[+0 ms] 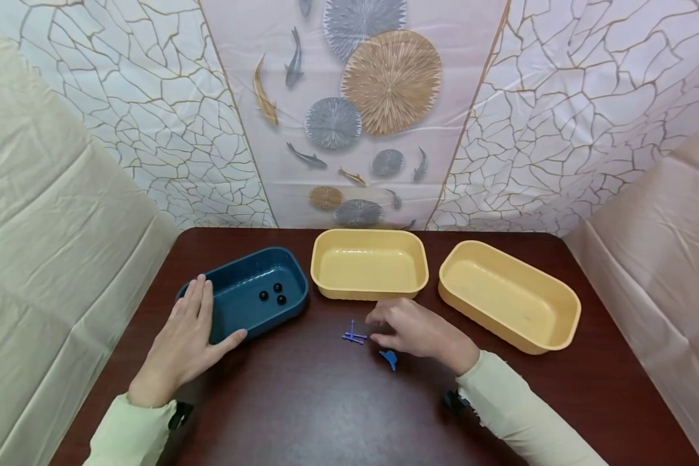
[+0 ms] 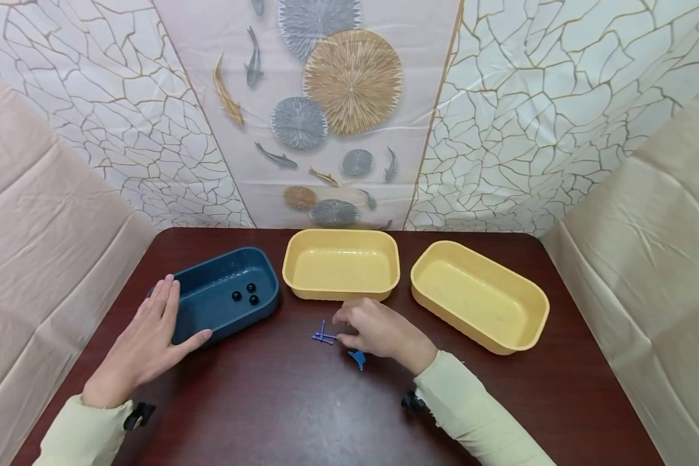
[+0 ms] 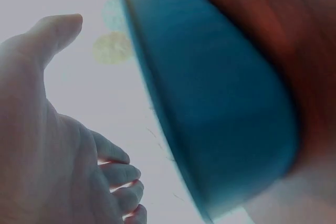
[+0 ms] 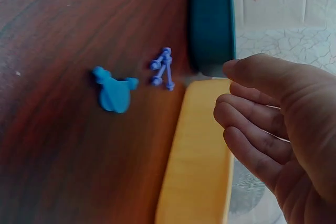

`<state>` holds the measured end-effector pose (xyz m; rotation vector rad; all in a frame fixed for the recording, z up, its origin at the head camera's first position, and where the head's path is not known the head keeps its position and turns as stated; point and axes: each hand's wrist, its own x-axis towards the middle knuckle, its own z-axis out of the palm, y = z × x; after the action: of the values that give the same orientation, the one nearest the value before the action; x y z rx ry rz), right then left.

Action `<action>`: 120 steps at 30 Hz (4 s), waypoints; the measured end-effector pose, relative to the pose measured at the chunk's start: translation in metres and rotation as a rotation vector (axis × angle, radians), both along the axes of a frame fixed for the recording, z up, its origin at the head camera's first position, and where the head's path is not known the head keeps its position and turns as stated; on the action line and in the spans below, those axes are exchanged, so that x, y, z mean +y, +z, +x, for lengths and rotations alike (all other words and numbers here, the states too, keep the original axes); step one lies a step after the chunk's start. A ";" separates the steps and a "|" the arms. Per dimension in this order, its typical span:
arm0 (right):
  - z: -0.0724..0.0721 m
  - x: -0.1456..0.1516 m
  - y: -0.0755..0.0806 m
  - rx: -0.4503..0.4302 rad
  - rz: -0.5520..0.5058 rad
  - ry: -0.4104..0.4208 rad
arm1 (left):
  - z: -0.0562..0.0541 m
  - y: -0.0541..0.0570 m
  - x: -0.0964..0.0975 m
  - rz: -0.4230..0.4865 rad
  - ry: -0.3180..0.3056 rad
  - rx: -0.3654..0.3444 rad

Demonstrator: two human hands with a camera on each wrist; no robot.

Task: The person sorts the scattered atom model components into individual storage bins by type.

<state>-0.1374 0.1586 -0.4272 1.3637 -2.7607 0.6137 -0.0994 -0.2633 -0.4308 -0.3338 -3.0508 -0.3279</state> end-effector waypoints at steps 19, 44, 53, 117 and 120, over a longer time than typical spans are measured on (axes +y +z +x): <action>-0.007 -0.005 -0.033 -0.024 0.012 -0.040 | -0.037 0.022 0.087 -0.009 -0.133 -0.056; -0.016 -0.017 -0.047 -0.059 0.060 -0.055 | -0.074 -0.012 0.161 0.049 -0.149 -0.026; -0.018 -0.019 -0.048 -0.036 0.046 -0.020 | -0.080 -0.023 0.167 0.031 -0.108 -0.042; -0.029 0.009 -0.001 -0.004 0.224 -0.098 | -0.088 -0.044 0.171 -0.016 -0.044 -0.019; -0.029 0.011 0.002 0.014 0.228 -0.096 | -0.089 -0.044 0.170 -0.020 -0.042 -0.023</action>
<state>-0.1664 0.1697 -0.4249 1.2533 -2.9382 0.2915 -0.1881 -0.0929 -0.4752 -0.3987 -3.0754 -0.3054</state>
